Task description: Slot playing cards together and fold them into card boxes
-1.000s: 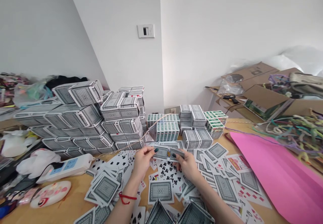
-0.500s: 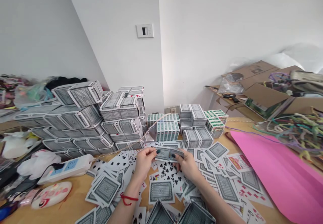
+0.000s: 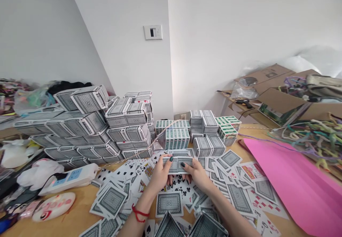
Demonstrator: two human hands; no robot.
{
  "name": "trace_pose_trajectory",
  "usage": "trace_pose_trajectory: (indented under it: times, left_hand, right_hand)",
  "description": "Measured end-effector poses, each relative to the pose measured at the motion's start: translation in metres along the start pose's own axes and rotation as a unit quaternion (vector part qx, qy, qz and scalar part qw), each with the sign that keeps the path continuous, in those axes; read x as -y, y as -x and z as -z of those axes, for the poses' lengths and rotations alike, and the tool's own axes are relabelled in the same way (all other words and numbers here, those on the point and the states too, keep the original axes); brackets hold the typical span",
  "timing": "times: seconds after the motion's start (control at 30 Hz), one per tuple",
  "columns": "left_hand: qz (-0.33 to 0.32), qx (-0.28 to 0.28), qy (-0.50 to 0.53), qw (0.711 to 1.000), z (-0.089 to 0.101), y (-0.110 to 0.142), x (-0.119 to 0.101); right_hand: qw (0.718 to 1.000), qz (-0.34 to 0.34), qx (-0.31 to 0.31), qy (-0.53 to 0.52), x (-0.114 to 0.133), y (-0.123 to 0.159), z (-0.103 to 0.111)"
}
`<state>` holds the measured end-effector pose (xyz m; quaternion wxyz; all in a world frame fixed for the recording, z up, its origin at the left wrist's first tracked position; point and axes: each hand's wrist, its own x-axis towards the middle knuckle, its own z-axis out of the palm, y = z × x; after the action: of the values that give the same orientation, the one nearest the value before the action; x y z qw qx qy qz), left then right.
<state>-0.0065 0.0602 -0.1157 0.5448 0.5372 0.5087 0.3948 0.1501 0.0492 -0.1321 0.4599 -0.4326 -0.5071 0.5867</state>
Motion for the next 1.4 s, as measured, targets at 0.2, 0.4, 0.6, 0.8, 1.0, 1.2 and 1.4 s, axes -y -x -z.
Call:
trace_pose_trajectory:
  times: [0.2, 0.4, 0.6, 0.8, 1.0, 1.2, 1.4]
  left_hand:
    - [-0.082, -0.081, -0.082, 0.990, 0.005, 0.000, 0.002]
    - [-0.092, -0.138, -0.090, 0.982, 0.007, -0.001, 0.005]
    - [-0.148, -0.152, -0.118, 0.970, 0.013, 0.002, 0.003]
    - [-0.158, -0.019, -0.145, 0.977, 0.015, 0.005, 0.001]
    - [-0.108, 0.011, -0.025, 0.994, 0.011, 0.004, -0.009]
    - [0.005, -0.101, 0.053, 0.993, 0.004, -0.004, -0.001]
    - [0.010, -0.024, 0.006, 1.000, -0.001, -0.003, 0.009]
  right_hand:
    - [0.997, -0.009, 0.077, 0.002, 0.004, 0.004, -0.003]
    - [1.000, -0.013, 0.008, -0.003, 0.004, 0.003, -0.007]
    - [0.988, -0.048, -0.003, -0.147, 0.004, -0.002, -0.001]
    - [0.974, -0.033, -0.029, -0.222, 0.009, -0.002, 0.006]
    - [0.973, -0.003, -0.070, -0.218, 0.005, -0.002, 0.008]
    - [0.990, 0.008, -0.021, -0.140, 0.001, -0.002, -0.002]
    - [0.993, 0.010, -0.022, -0.115, -0.002, -0.001, -0.001]
